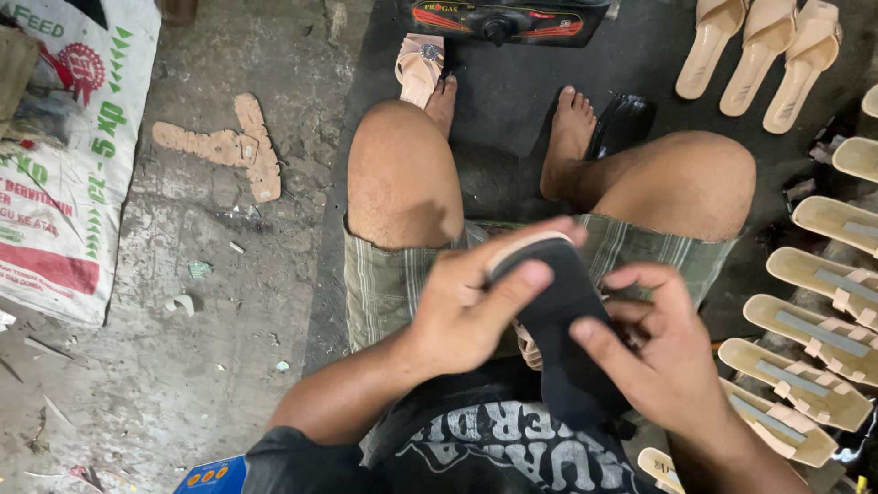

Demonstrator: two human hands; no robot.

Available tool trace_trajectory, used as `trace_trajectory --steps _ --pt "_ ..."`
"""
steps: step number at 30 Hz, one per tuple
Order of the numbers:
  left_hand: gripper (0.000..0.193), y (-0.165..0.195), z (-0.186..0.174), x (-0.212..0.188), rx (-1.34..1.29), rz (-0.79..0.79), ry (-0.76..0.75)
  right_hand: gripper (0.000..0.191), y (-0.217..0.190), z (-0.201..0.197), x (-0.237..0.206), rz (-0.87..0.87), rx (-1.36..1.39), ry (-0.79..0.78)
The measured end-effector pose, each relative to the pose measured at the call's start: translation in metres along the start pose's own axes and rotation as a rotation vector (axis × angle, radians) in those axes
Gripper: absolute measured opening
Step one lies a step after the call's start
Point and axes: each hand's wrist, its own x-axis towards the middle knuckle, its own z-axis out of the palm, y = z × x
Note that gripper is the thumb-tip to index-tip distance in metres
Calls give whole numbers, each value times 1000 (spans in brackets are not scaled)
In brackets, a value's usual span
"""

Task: The person assembles beige slippers by attaching black rubber soles. They use a handheld tool to press the sole onto the slipper base and a grinding machine to smooth the edges. The process is repeated for multiple slippers.

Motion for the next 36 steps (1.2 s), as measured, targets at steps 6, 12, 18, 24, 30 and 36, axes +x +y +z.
trace_trajectory --steps 6,12,18,24,30,36 --pt "45 -27 -36 -11 -383 158 267 45 3 -51 -16 466 -367 110" --pt "73 -53 -31 -20 -179 -160 -17 27 -32 -72 9 -402 -363 475" --pt "73 -64 6 -23 246 -410 -423 20 -58 -75 43 -426 -591 30" --pt "53 -71 19 -26 191 -432 -317 19 -69 -62 56 -466 -691 -34" --pt "45 -72 24 -28 159 -491 -265 20 -75 -55 57 -501 -782 23" --pt "55 -55 18 -3 353 -247 -265 20 -85 -63 58 -567 -738 -26"
